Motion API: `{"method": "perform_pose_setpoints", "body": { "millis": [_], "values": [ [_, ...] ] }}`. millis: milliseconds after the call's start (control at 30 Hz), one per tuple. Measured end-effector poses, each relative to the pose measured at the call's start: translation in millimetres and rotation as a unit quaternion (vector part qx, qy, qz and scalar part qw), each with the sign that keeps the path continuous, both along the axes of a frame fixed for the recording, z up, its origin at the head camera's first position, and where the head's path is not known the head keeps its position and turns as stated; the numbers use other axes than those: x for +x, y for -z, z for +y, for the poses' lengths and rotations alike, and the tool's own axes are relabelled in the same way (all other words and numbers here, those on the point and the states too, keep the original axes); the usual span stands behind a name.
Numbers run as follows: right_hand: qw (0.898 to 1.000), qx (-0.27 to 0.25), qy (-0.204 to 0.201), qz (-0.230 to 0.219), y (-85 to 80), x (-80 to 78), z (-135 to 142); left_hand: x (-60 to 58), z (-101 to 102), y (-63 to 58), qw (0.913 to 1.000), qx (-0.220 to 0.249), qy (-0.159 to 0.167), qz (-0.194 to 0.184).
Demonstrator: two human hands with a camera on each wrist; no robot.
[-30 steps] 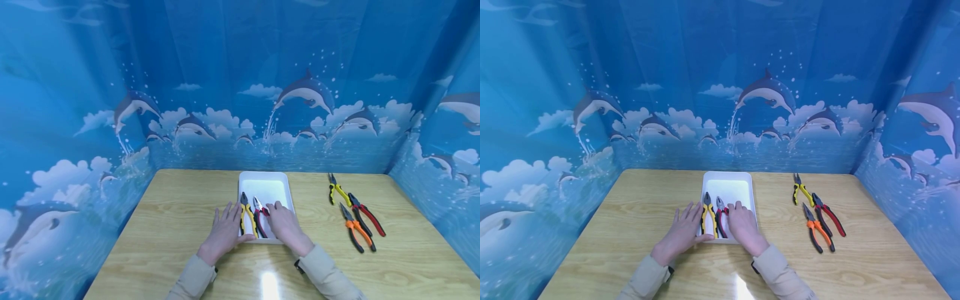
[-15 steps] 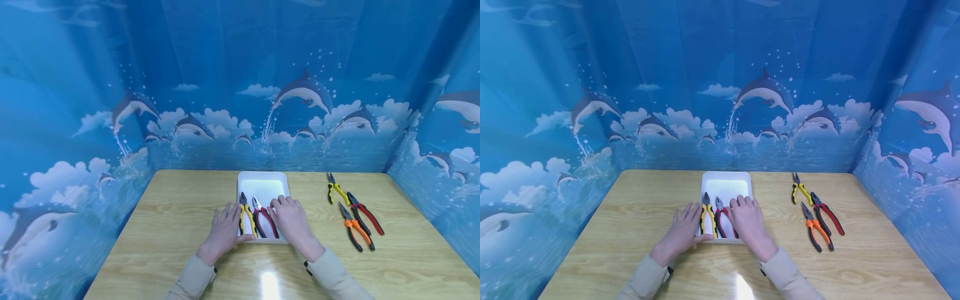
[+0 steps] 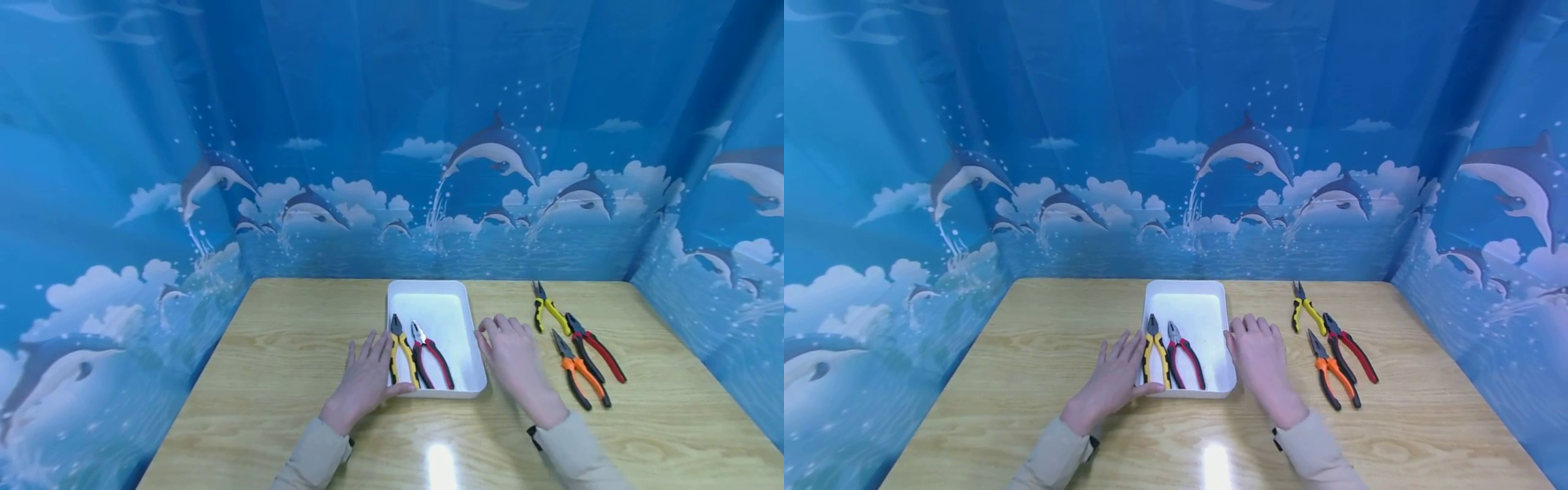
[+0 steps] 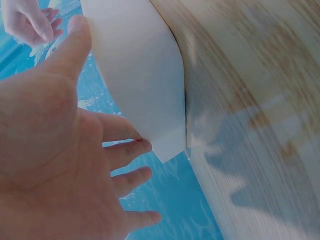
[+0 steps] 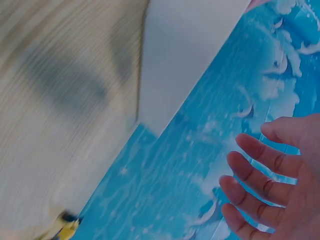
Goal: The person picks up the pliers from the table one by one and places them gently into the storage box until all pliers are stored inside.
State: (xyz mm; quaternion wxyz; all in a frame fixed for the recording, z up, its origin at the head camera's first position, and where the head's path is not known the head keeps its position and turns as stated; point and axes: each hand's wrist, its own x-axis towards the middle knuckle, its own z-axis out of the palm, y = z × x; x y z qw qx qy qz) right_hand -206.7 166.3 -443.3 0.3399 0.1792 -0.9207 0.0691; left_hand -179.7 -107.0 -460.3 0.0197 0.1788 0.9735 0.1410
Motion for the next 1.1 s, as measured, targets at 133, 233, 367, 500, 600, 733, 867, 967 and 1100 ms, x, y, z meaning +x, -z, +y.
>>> {"method": "perform_pose_setpoints", "body": {
  "millis": [133,233,367,500,600,733,867,967,1100],
  "values": [
    [0.999,-0.009,0.03,-0.022,-1.9,3.2,22.7,-0.8,-0.4,1.8,1.0,-0.001,-0.001,0.002],
    [0.998,-0.006,0.057,-0.04,-0.9,5.3,40.6,-1.2,-0.8,3.2,1.0,-0.006,-0.003,0.007],
    [0.995,-0.005,0.078,-0.06,4.2,9.0,65.8,-1.6,-1.0,3.7,0.9999,-0.01,-0.005,0.009],
    [0.992,-0.005,0.092,-0.087,11.7,14.2,91.3,-1.4,-0.9,3.1,1.0,-0.006,-0.005,0.006],
    [0.99,0.006,0.106,-0.093,18.8,17.6,108.2,-1.0,-0.6,3.3,1.0,-0.006,-0.005,0.002],
    [0.986,0.024,0.125,-0.107,28.0,21.3,124.9,-0.6,-0.4,3.5,1.0,-0.007,-0.005,0.002],
    [0.974,0.04,0.148,-0.166,32.0,23.5,133.0,-0.5,-0.3,3.9,0.9999,-0.01,-0.004,0.007],
    [0.965,0.054,0.157,-0.202,31.8,23.4,135.4,-0.6,-0.4,4.6,0.9999,-0.012,-0.003,0.008],
    [0.952,0.043,0.17,-0.25,28.7,22.0,136.2,-1.2,0.1,5.0,0.9999,-0.009,-0.003,0.009]
  ]
}}
